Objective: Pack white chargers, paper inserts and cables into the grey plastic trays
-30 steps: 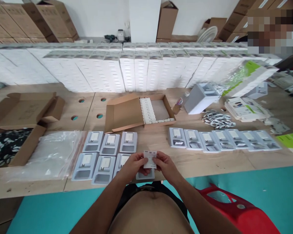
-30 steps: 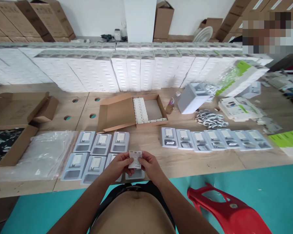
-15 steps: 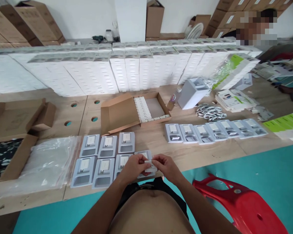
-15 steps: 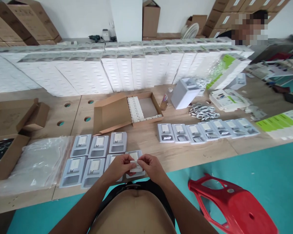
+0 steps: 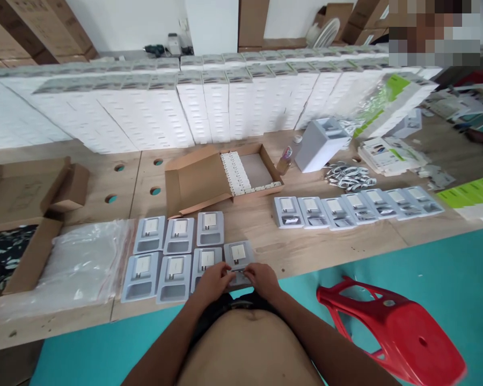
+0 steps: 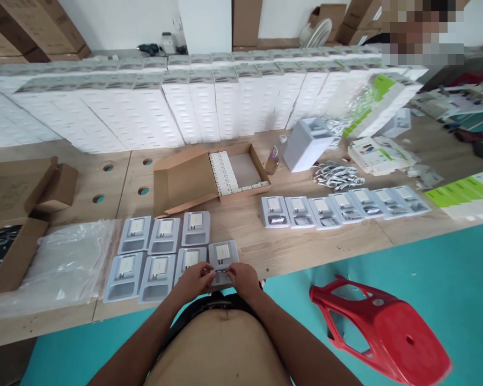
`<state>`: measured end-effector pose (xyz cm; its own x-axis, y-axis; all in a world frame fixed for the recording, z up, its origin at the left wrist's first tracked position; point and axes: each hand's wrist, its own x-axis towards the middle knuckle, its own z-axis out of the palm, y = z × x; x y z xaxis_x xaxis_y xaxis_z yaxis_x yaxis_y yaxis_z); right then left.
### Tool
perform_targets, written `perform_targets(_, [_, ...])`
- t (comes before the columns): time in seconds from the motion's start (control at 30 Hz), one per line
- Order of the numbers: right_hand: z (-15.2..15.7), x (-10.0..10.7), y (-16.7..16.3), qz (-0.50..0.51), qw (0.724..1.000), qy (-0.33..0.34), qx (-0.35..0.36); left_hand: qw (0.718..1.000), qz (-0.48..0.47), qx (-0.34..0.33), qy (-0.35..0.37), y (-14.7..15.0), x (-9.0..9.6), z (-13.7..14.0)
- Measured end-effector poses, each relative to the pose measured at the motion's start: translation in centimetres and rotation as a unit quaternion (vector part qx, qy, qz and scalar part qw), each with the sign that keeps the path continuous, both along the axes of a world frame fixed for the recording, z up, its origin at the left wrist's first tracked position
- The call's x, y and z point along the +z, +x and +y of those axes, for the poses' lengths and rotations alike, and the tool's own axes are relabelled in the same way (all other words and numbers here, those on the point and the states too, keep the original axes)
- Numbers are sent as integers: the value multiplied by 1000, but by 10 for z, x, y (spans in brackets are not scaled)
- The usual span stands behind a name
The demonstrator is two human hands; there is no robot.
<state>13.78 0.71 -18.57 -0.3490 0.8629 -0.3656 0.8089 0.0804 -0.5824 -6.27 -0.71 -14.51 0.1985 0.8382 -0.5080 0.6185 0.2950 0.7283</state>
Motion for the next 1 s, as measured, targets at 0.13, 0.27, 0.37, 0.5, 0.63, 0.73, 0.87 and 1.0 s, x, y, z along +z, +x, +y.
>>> perform_targets(0.13, [-3,-20,-9,-72,994,49,63,995,37,-82,49,-8,2,-10])
perform_targets(0.27, [-3,-27,-10,-104,982,99,122,971,27,-220,86,2,2,-11])
perform_targets(0.37, [0,-29,-9,-118,974,133,139,949,41,-293,105,9,-4,-9])
perform_targets(0.5, [2,-27,-8,-118,969,160,144,931,71,-340,116,12,-14,-8])
perform_targets(0.63, [1,-13,4,-113,971,181,110,917,97,-367,118,21,-27,-4])
perform_targets(0.73, [-3,1,29,-74,979,191,22,912,116,-371,130,34,-39,11])
perform_targets(0.87, [-18,11,75,11,982,162,-98,904,129,-370,170,58,-50,48])
perform_targets(1.0, [-51,3,119,17,971,137,-196,888,120,-392,211,80,-53,89])
